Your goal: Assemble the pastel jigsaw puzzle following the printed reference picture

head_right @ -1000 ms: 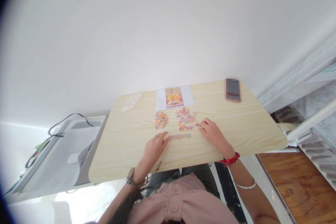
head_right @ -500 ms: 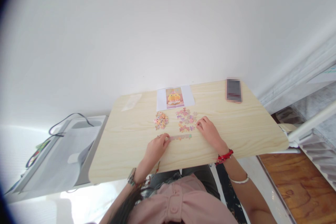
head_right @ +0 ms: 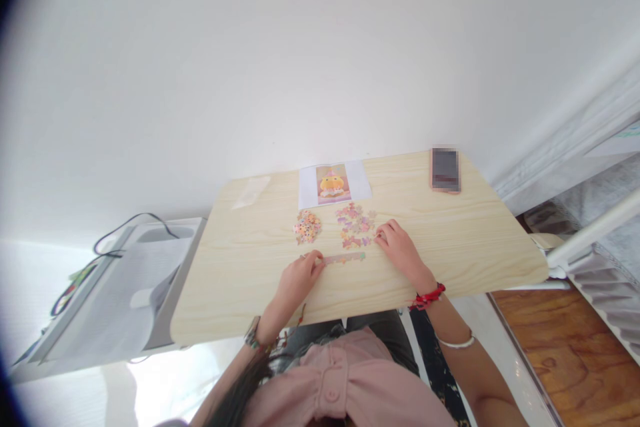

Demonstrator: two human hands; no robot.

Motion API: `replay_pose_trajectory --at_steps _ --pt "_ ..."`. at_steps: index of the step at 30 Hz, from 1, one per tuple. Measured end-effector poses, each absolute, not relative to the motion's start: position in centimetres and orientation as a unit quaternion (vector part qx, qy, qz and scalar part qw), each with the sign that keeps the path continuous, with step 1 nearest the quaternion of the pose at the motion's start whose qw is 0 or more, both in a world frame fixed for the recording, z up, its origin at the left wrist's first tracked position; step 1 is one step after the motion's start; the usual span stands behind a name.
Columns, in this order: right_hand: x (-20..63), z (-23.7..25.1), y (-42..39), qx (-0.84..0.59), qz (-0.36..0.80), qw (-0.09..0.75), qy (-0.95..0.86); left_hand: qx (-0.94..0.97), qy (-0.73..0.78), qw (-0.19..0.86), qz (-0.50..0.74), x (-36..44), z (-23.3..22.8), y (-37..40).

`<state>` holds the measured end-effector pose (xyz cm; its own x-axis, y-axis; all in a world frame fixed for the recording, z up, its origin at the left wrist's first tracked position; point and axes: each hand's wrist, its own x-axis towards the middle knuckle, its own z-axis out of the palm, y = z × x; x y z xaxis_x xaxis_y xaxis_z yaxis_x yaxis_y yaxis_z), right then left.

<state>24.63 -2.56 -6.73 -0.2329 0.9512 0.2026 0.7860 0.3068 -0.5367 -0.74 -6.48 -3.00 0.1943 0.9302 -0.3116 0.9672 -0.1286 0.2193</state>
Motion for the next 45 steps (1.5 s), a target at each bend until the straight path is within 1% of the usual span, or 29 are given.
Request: replay_pose_trajectory --at_steps 13,22,28,31,36,41,45 --pt "22.7 -5.7 -2.0 -0.537 0.177 0.274 -0.778 0.735 0.656 0.170 -0.026 -1.5 -1.5 -5.1" --pt "20.3 -5.2 -0.3 -0.531 0.137 0.222 -0.806 0.733 0.659 0.169 0.000 -1.3 -1.2 -4.5" --pt "23.8 -5.8 1.6 -0.567 0.109 0.270 -0.771 0.727 0.667 0.163 0.007 -2.2 -1.5 -4.9" --pt "25.4 -6.2 2.7 -0.561 0.106 0.246 -0.783 0.728 0.667 0.159 0.001 -2.4 -1.7 -4.9" --pt "25.4 -6.6 3.7 -0.539 0.155 0.204 -0.802 0.731 0.664 0.154 0.006 -2.2 -1.8 -4.8" --pt "25.6 -7.0 3.8 -0.543 0.158 0.209 -0.798 0.737 0.658 0.154 0.011 -2.1 -1.8 -4.8" --pt "25.7 -6.1 3.1 -0.547 0.154 0.229 -0.791 0.735 0.659 0.159 0.005 -2.2 -1.8 -4.8"
